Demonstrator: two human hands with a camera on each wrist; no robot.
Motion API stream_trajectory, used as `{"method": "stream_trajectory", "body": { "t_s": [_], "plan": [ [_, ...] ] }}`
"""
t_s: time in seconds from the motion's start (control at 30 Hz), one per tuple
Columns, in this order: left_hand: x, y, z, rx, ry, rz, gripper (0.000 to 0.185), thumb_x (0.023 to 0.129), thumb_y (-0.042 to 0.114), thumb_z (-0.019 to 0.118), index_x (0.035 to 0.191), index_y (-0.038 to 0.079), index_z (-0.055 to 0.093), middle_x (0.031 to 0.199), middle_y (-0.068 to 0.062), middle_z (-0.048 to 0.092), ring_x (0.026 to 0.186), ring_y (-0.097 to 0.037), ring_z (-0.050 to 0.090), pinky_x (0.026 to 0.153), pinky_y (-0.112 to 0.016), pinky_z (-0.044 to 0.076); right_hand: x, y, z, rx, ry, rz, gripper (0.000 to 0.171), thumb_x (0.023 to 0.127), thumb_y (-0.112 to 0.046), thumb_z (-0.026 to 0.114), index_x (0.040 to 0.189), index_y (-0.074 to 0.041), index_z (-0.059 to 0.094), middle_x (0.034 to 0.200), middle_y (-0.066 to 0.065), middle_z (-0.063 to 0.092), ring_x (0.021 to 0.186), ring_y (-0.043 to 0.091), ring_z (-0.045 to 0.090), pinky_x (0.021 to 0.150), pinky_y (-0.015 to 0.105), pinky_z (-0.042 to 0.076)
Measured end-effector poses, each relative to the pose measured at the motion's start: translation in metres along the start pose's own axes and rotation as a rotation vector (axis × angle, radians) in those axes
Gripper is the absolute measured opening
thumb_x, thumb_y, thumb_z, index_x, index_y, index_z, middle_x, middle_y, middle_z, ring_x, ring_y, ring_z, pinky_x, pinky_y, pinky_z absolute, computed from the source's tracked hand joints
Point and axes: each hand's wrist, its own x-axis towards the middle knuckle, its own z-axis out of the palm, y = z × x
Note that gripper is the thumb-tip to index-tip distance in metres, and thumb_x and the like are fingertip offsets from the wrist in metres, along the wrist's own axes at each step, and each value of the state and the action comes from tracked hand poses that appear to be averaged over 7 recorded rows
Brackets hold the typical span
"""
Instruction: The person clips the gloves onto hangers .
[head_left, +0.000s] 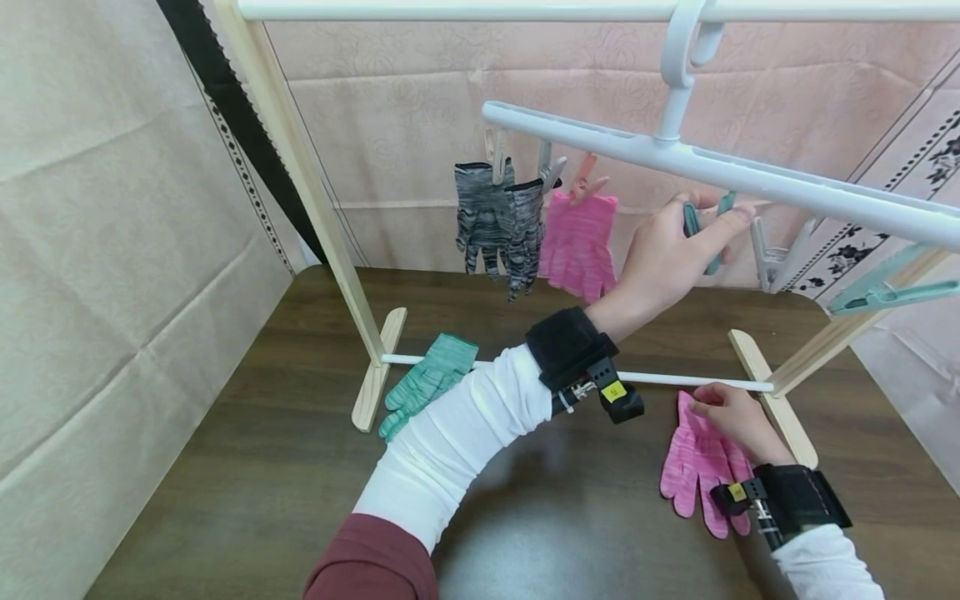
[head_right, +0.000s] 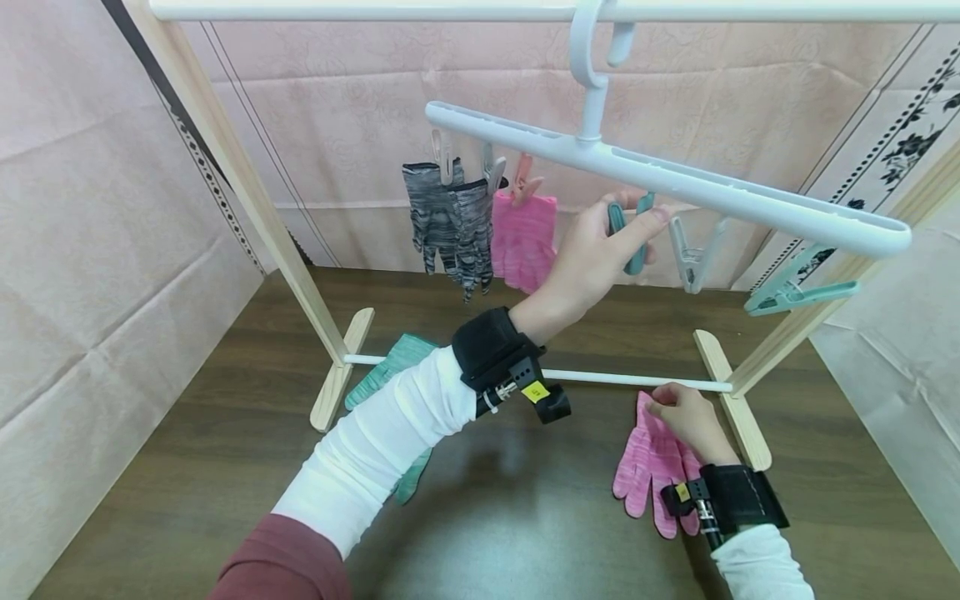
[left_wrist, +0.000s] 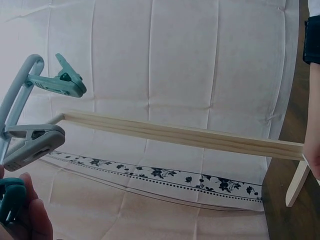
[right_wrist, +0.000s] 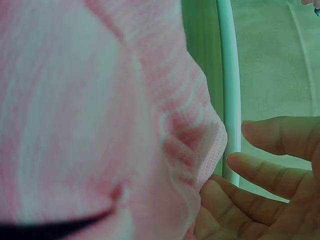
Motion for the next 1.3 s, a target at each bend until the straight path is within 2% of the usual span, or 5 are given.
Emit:
{"method": "stream_trajectory", "body": {
  "t_s": [0.17, 0.47, 0.77, 1.07, 1.3],
  "plan": [
    [-0.001, -0.002, -0.002, 0.003, -0.015, -0.001, 0.026, 0.089, 0.035, 0.049, 0.087, 0.010, 0.056, 0.062, 0.002, 0.053, 0.051, -0.009, 0.037, 0.046, -0.017, 0.029, 0.000, 0.000, 0.000, 0.002, 0.003, 0.001, 0.036, 0.087, -0.018, 0.053, 0.107, 0.011, 0.050, 0.099, 0.026, 0.056, 0.084, 0.027, 0.053, 0.063, 0.026, 0.040],
    [-0.002, -0.006, -0.007, -0.091, -0.028, -0.032, 0.024, 0.089, 0.030, 0.051, 0.104, 0.012, 0.053, 0.069, -0.001, 0.060, 0.064, -0.004, 0.059, 0.049, -0.016, 0.036, -0.001, 0.002, 0.000, -0.015, 0.022, -0.007, 0.035, 0.087, -0.019, 0.053, 0.106, 0.011, 0.051, 0.098, 0.026, 0.055, 0.084, 0.028, 0.053, 0.061, 0.026, 0.041],
    [-0.003, -0.009, -0.014, -0.124, -0.057, 0.003, 0.025, 0.089, 0.028, 0.050, 0.106, 0.010, 0.052, 0.049, -0.004, 0.048, 0.064, -0.006, 0.061, 0.052, -0.016, 0.040, -0.003, 0.002, 0.000, -0.066, 0.039, -0.027, 0.033, 0.086, -0.018, 0.053, 0.105, 0.009, 0.052, 0.097, 0.025, 0.057, 0.085, 0.031, 0.054, 0.062, 0.027, 0.040],
    [-0.005, -0.013, -0.018, -0.138, -0.076, 0.042, 0.022, 0.090, 0.025, 0.050, 0.102, 0.008, 0.054, 0.065, -0.004, 0.058, 0.063, -0.008, 0.057, 0.051, -0.015, 0.038, -0.007, 0.001, 0.001, -0.047, 0.038, -0.026, 0.038, 0.088, -0.021, 0.053, 0.111, 0.008, 0.050, 0.104, 0.028, 0.055, 0.093, 0.036, 0.054, 0.070, 0.039, 0.045],
    [-0.006, -0.015, -0.023, -0.117, -0.067, 0.074, 0.021, 0.089, 0.024, 0.050, 0.101, 0.007, 0.055, 0.063, -0.003, 0.057, 0.060, -0.008, 0.053, 0.049, -0.016, 0.037, -0.009, 0.001, -0.003, -0.078, 0.129, -0.010, 0.039, 0.085, -0.020, 0.055, 0.112, 0.008, 0.049, 0.098, 0.028, 0.056, 0.080, 0.030, 0.054, 0.058, 0.027, 0.039]
  ]
}}
